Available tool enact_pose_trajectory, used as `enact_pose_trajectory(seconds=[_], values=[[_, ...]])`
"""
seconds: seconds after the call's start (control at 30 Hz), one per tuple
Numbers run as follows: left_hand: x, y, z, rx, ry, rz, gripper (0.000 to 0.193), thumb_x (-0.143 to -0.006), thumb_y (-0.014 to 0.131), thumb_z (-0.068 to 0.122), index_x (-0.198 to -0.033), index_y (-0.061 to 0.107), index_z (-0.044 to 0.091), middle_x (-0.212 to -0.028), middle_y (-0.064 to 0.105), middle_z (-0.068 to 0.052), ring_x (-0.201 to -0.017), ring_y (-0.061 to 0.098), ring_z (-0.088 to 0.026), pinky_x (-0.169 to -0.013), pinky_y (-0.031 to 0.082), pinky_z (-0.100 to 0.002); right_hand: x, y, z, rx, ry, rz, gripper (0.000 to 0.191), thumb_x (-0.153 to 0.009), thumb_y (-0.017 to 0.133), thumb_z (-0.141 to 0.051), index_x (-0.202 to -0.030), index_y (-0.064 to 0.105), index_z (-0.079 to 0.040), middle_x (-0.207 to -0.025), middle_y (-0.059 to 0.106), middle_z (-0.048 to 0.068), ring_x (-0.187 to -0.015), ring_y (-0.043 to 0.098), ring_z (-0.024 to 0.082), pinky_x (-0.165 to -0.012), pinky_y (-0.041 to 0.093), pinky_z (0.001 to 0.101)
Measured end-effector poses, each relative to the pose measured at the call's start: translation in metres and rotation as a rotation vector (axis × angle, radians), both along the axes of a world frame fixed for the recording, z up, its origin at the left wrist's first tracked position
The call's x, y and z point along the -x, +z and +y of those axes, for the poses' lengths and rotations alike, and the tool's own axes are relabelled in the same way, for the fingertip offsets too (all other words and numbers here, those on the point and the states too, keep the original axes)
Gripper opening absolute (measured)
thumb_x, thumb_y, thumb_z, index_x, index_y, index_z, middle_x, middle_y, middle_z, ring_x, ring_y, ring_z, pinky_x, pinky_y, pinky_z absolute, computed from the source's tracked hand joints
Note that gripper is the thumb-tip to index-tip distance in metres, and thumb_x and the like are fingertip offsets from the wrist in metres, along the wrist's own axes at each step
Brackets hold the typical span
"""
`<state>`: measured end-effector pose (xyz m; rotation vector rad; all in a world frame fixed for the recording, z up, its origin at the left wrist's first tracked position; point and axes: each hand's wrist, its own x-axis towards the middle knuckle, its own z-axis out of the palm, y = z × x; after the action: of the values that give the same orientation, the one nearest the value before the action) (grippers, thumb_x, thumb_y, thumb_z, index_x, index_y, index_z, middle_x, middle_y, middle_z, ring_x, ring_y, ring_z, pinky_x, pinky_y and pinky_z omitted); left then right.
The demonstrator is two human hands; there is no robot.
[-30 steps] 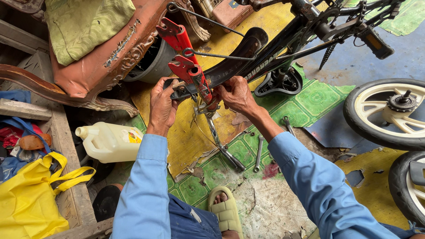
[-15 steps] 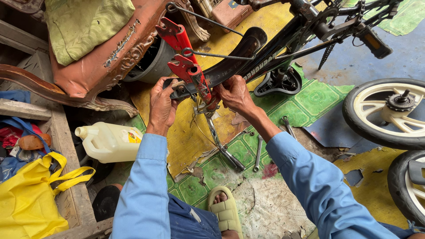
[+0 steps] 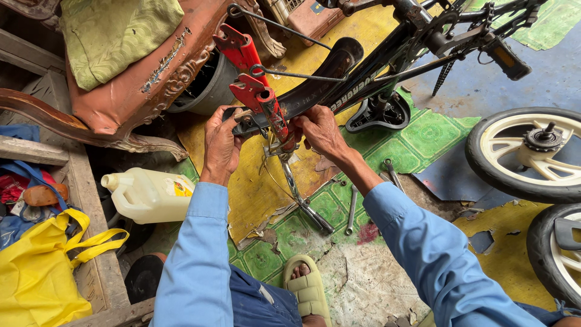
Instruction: The person works on a small children's bicycle lying on the workshop floor. They lift and reposition the wheels, fetch wrenches from a toolbox on a workbench, fit a wheel onto the frame's fork, tighten the axle hardware by hand and with wrenches, and then work on the frame's rear section with a hand tool.
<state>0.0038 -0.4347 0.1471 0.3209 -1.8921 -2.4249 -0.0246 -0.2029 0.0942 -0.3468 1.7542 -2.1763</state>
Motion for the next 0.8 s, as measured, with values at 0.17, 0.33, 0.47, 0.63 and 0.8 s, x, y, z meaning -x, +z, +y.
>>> enact_pose_trajectory(seconds=[0.17,0.33,0.47,0.63,0.8], values=[[0.0001,0.0003,0.0006,-0.011,0.004,-0.004,0.009,-0.099,0.066,0.008,-0.105,0.06,0.005,-0.098,0.073,-0.009,-0.085,0.074,-0.016,-0.076,0.065,-0.036,-0.0007,-0.0042,0.0003,-0.033,0.005,0.033,0.024,-0.092,0.046,-0.002,-0.096,0.069,0.002,-0.073,0.073,0.008,-0.059,0.068,0.011,-0.042,0.051,0.0261],[-0.001,-0.0001,0.0001,-0.002,0.004,-0.002,0.009,-0.099,0.065,0.008,-0.105,0.059,0.005,-0.099,0.072,-0.009,-0.085,0.074,-0.016,-0.075,0.065,-0.036,-0.0021,-0.0056,-0.0029,0.065,-0.031,0.051,0.024,-0.093,0.049,-0.005,-0.106,0.069,0.002,-0.076,0.07,0.005,-0.06,0.066,0.008,-0.043,0.052,0.0251],[-0.0002,-0.0002,0.0006,-0.026,-0.006,0.015,0.009,-0.099,0.064,0.007,-0.106,0.059,0.004,-0.1,0.073,-0.01,-0.087,0.074,-0.017,-0.077,0.066,-0.037,-0.0037,-0.0043,-0.0011,0.0,-0.051,0.031,0.023,-0.096,0.055,-0.008,-0.109,0.072,0.001,-0.076,0.07,0.005,-0.055,0.06,0.009,-0.042,0.047,0.0246],[-0.0005,0.0001,0.0009,-0.022,-0.007,0.014,0.009,-0.098,0.064,0.006,-0.106,0.059,0.004,-0.1,0.073,-0.011,-0.086,0.074,-0.017,-0.075,0.065,-0.037,-0.0034,-0.0022,0.0016,-0.078,-0.028,0.046,0.024,-0.096,0.056,-0.008,-0.109,0.074,-0.001,-0.073,0.07,0.005,-0.056,0.061,0.008,-0.043,0.047,0.0245],[-0.0003,0.0005,0.0007,-0.018,-0.004,0.012,0.009,-0.099,0.064,0.007,-0.106,0.059,0.004,-0.1,0.073,-0.011,-0.086,0.074,-0.018,-0.075,0.065,-0.036,-0.004,-0.0007,-0.0015,0.02,-0.065,0.051,0.021,-0.093,0.058,-0.007,-0.107,0.071,-0.001,-0.078,0.073,0.003,-0.059,0.063,0.007,-0.044,0.047,0.025]])
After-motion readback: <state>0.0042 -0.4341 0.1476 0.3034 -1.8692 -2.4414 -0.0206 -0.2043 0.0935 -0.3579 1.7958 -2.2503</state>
